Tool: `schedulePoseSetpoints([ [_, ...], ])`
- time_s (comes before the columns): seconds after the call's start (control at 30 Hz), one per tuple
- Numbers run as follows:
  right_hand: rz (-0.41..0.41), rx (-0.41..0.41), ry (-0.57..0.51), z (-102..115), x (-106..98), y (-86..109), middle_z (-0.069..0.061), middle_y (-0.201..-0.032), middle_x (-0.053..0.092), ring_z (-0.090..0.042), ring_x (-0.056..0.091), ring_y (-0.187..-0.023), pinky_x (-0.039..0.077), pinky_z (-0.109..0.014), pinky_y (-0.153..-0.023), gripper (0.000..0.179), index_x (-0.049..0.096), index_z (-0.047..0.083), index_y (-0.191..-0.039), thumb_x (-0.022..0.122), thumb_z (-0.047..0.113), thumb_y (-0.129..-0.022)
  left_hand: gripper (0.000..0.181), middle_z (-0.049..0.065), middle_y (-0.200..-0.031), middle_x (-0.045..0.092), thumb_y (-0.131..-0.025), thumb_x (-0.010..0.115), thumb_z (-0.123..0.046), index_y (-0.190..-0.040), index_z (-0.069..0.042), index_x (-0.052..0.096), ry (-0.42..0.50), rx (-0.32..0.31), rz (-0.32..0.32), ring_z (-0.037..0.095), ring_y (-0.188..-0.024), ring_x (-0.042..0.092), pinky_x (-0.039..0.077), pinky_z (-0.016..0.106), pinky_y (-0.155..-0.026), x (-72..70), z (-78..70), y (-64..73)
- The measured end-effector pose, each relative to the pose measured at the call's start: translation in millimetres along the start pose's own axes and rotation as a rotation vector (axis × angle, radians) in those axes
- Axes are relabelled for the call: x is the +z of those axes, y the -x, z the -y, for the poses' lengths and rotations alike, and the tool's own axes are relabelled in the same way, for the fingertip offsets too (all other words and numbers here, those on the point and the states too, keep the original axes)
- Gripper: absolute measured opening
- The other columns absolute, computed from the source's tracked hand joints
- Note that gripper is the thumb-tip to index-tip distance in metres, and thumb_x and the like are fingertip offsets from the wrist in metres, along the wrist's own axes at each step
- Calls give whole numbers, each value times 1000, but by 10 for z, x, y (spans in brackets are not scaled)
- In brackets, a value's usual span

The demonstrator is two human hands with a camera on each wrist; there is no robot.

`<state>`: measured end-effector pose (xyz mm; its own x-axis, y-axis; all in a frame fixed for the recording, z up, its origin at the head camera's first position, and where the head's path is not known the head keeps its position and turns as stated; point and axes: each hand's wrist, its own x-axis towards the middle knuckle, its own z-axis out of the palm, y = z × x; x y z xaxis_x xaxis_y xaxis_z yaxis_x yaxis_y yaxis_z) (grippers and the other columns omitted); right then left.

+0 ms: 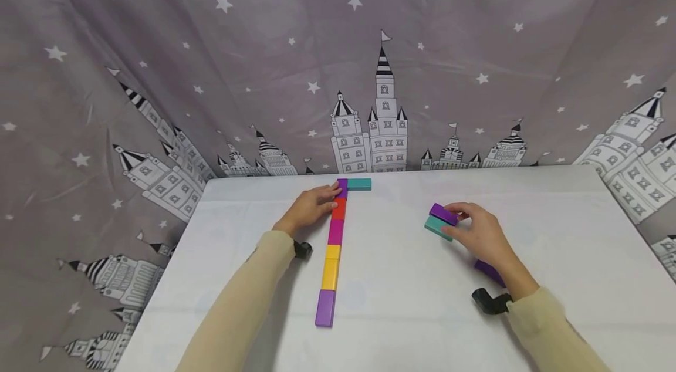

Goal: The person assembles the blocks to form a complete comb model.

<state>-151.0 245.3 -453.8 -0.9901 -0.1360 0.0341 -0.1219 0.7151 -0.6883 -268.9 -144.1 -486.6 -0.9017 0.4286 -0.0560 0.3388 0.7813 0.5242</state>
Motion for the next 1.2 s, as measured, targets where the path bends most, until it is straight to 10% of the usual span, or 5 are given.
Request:
schedulePoseSetpoints([
  [1.2,41,-63,189,-48,205,41,-25,-107,67,-38,60,-95,51,-57,-82,36,70,-5,-112,79,5,-79,49,-8,-157,41,-99,64,-27,-147,-21,53,-10,-5,4,24,-146,37,26,45,-121,11,4,3],
])
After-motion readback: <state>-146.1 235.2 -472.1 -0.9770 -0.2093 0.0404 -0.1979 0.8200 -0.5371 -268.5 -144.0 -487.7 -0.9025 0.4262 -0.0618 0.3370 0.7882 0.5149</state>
